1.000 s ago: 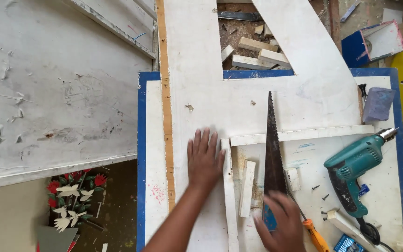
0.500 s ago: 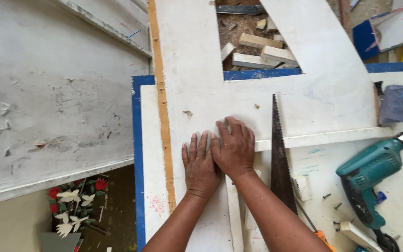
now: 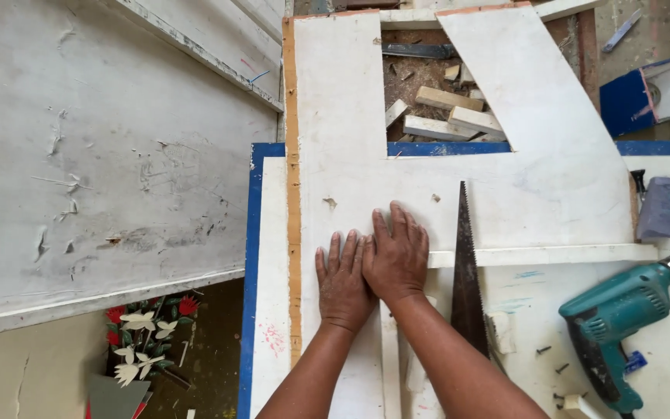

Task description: Assembling and cutting wooden components to create a large letter structure using a drill, screwdriver, and hand saw.

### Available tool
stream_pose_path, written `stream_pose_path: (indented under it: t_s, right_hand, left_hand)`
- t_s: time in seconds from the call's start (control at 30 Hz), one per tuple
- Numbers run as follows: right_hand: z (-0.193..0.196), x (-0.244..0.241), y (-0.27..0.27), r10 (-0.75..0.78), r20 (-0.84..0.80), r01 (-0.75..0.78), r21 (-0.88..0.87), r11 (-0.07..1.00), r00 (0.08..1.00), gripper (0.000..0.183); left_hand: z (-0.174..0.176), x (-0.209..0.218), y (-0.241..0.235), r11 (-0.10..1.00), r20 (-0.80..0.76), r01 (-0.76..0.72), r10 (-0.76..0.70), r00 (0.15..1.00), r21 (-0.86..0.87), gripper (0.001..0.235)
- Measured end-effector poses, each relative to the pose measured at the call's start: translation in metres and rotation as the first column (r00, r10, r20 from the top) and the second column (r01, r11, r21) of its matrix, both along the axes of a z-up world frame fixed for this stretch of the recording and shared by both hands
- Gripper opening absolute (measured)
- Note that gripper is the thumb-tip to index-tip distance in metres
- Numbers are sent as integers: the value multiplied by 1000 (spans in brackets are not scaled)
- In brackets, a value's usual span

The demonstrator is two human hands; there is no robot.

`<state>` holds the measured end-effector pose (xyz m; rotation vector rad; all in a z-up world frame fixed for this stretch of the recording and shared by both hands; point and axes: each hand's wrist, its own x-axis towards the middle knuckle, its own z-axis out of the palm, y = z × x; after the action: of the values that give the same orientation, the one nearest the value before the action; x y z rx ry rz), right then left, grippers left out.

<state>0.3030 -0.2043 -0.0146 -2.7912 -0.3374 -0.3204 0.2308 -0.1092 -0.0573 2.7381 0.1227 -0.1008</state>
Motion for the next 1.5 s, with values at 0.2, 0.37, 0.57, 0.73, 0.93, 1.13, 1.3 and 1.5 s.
stream_pose_path:
  t_s: [0.2,0.37,0.57,0.73,0.93,1.13,1.3,1.5]
  right_hand:
    - [-1,1,-5,7,-31,-7,29,1000,999,47]
    - [5,2,-8,-6,-36,9,77,997,999,48]
    - [5,-2,-7,-20,-83,28,87,996,996,45]
    - [9,7,-1,-55,-60,62,117,991,997,44]
    - [16,11,5,-46,-6,47,68,997,999,40]
    - [11,6,-1,-58,-17,59,106,993,998,38]
    - [-2,5,-4,-81,29,76,134,988,996,41]
    - [1,9,-1,-72,-51,78,123,989,996,49]
  left_hand:
    - [-10,-3,-2,998,52,-3,0,999,59,90]
    - [-10,-3,-6,997,55,-2,-2,998,73,88]
    - [1,-6,-8,987,241,-9,-29,970,158,61]
    - [4,5,1,993,249,-13,-16,968,116,61]
    - [15,8,6,998,188,4,6,982,-55,55]
    - [0,3,3,998,193,57,-54,980,-9,66]
    - [-9,-1,6,997,74,26,-21,997,-77,90]
    - [-8,11,18,995,191,77,-63,979,-66,60]
